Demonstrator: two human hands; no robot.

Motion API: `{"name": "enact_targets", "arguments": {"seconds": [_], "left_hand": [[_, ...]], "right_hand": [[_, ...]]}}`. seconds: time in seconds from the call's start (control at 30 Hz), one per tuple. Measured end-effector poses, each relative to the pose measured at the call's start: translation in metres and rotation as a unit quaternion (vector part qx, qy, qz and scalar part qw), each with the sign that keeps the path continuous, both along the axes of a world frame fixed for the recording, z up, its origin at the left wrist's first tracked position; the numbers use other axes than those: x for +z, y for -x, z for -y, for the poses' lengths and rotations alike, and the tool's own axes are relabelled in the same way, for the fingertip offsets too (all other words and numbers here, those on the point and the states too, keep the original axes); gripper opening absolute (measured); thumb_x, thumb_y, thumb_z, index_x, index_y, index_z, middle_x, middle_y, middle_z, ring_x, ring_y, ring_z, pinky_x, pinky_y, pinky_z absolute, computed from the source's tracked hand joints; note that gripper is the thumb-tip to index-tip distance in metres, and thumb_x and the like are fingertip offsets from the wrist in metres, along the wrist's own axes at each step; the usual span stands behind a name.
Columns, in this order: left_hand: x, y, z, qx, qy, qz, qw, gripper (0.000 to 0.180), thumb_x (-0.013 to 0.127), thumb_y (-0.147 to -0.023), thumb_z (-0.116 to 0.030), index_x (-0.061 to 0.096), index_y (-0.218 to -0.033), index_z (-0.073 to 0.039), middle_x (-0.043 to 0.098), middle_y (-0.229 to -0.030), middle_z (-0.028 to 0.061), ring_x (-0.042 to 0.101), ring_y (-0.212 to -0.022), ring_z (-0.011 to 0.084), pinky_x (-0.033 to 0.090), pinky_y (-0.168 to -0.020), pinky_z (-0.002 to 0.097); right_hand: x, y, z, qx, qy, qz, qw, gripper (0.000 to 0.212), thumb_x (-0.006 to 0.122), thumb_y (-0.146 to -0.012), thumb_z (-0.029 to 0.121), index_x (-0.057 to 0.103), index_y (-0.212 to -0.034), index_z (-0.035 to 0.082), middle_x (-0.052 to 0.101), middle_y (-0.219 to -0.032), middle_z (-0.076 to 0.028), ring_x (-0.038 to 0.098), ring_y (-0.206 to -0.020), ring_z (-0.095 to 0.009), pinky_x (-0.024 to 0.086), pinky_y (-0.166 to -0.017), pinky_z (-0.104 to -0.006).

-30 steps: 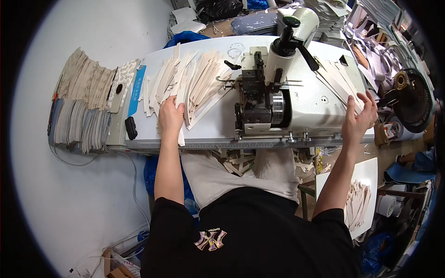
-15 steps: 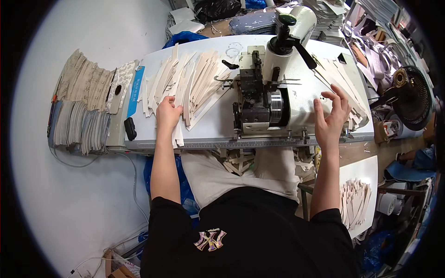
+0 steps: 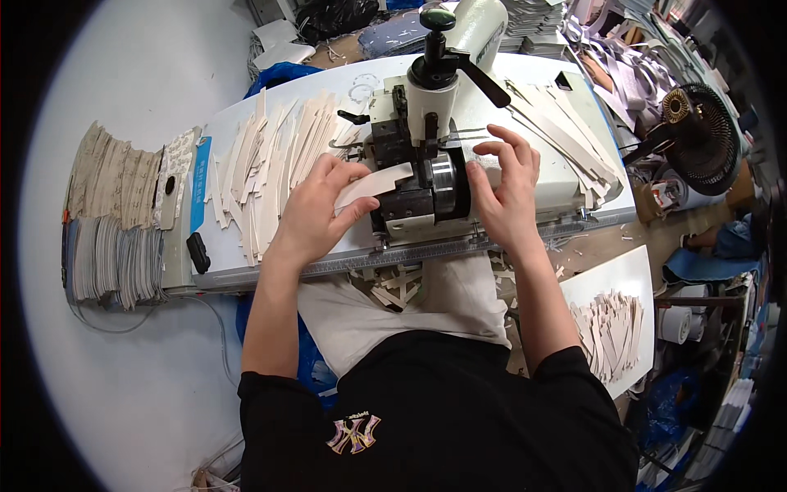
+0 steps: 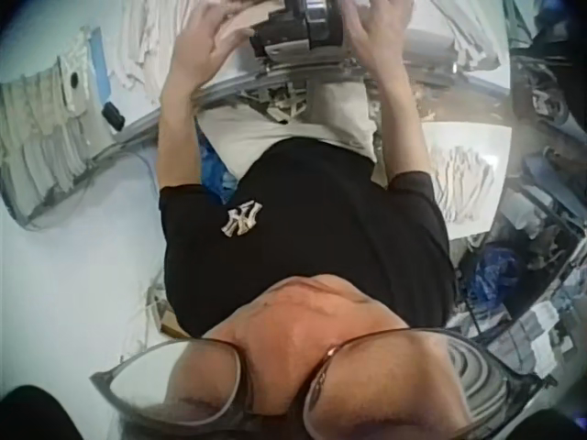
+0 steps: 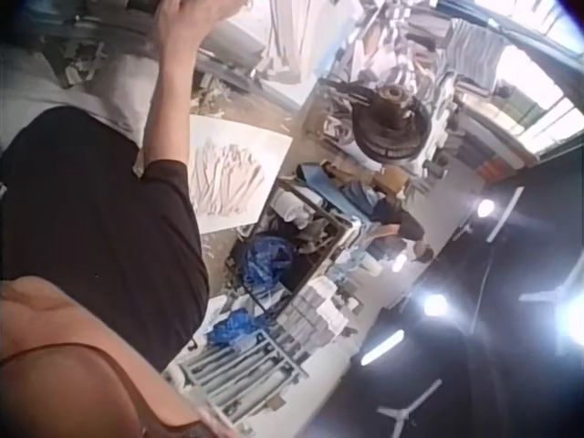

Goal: Feeding fabric strips into an industrial sewing machine to process the edges.

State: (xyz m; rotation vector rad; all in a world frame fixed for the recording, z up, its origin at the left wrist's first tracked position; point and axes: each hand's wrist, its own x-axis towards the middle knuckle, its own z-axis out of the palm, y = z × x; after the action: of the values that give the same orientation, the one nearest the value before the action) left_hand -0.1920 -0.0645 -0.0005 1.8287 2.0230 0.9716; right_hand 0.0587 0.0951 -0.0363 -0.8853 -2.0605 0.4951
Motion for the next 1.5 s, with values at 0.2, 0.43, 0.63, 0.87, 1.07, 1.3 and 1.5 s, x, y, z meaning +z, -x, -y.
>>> {"name": "enact_targets", "arguments": {"seconds": [0.2,0.43,0.63,0.87,1.07,1.3,1.5], "left_hand": [[-0.006,0.0,-0.018,-0.024,-0.012,-0.074,0.997,0.035,0.084,-0.094,-0.03,0.078,-0.12,-0.007,0.064,-0.107,0.0089,0.067,-0.089,0.0267,0.055,-0.078,0.0373],[-0.015,-0.009,-0.047,-0.04,-0.036,-0.119,0.991,0.036,0.09,-0.086,-0.027,0.081,-0.115,-0.007,0.067,-0.104,0.0074,0.068,-0.087,0.0258,0.057,-0.077,0.0386],[-0.023,-0.016,-0.051,-0.029,-0.049,-0.05,0.997,0.034,0.09,-0.084,-0.024,0.081,-0.112,-0.007,0.069,-0.103,0.008,0.069,-0.091,0.0302,0.057,-0.083,0.0418],[-0.024,-0.021,-0.048,0.003,-0.024,0.029,0.999,0.031,0.088,-0.087,-0.021,0.081,-0.112,-0.005,0.068,-0.101,0.0088,0.069,-0.092,0.0291,0.057,-0.083,0.0409],[-0.032,0.0,-0.035,0.046,-0.063,-0.034,0.996,0.028,0.084,-0.093,-0.019,0.08,-0.116,-0.005,0.07,-0.107,0.0089,0.07,-0.097,0.0255,0.057,-0.087,0.0368],[-0.079,0.092,0.007,0.259,0.002,-0.137,0.956,0.032,0.076,-0.099,-0.028,0.078,-0.117,-0.002,0.07,-0.112,0.0172,0.069,-0.108,0.0351,0.055,-0.095,0.0441],[-0.108,0.113,0.028,0.347,0.116,-0.187,0.912,0.039,0.075,-0.099,-0.032,0.076,-0.119,0.001,0.07,-0.117,0.0252,0.068,-0.11,0.0438,0.055,-0.097,0.0491]], "right_hand": [[-0.002,0.01,0.001,0.032,-0.015,0.015,0.999,0.019,0.075,-0.095,0.017,0.07,-0.111,0.007,0.061,-0.142,-0.01,0.05,-0.128,-0.034,0.037,-0.113,-0.0473],[0.004,0.022,0.003,0.032,0.007,0.063,0.997,0.015,0.075,-0.096,0.02,0.071,-0.103,0.006,0.066,-0.135,-0.01,0.052,-0.125,-0.033,0.037,-0.112,-0.0466],[0.008,0.003,-0.014,0.012,0.007,0.06,0.998,0.013,0.072,-0.099,0.018,0.069,-0.098,0.005,0.067,-0.132,-0.009,0.053,-0.125,-0.031,0.038,-0.112,-0.0443],[0.03,-0.057,-0.04,-0.051,-0.021,0.012,0.998,0.014,0.068,-0.104,0.014,0.066,-0.096,0.003,0.067,-0.128,-0.01,0.055,-0.12,-0.028,0.042,-0.109,-0.0398],[0.03,-0.109,-0.066,-0.113,0.021,-0.102,0.988,0.015,0.067,-0.103,0.017,0.068,-0.096,0.003,0.068,-0.125,-0.008,0.053,-0.119,-0.029,0.04,-0.109,-0.0403],[-0.013,-0.128,-0.095,-0.297,0.022,-0.019,0.955,0.022,0.07,-0.101,0.027,0.071,-0.099,0.005,0.067,-0.133,-0.008,0.05,-0.13,-0.03,0.035,-0.114,-0.0461],[-0.001,-0.122,-0.079,-0.386,-0.072,0.048,0.918,0.035,0.073,-0.1,0.04,0.072,-0.121,0.012,0.059,-0.151,-0.004,0.043,-0.143,-0.033,0.027,-0.12,-0.0597]]}}
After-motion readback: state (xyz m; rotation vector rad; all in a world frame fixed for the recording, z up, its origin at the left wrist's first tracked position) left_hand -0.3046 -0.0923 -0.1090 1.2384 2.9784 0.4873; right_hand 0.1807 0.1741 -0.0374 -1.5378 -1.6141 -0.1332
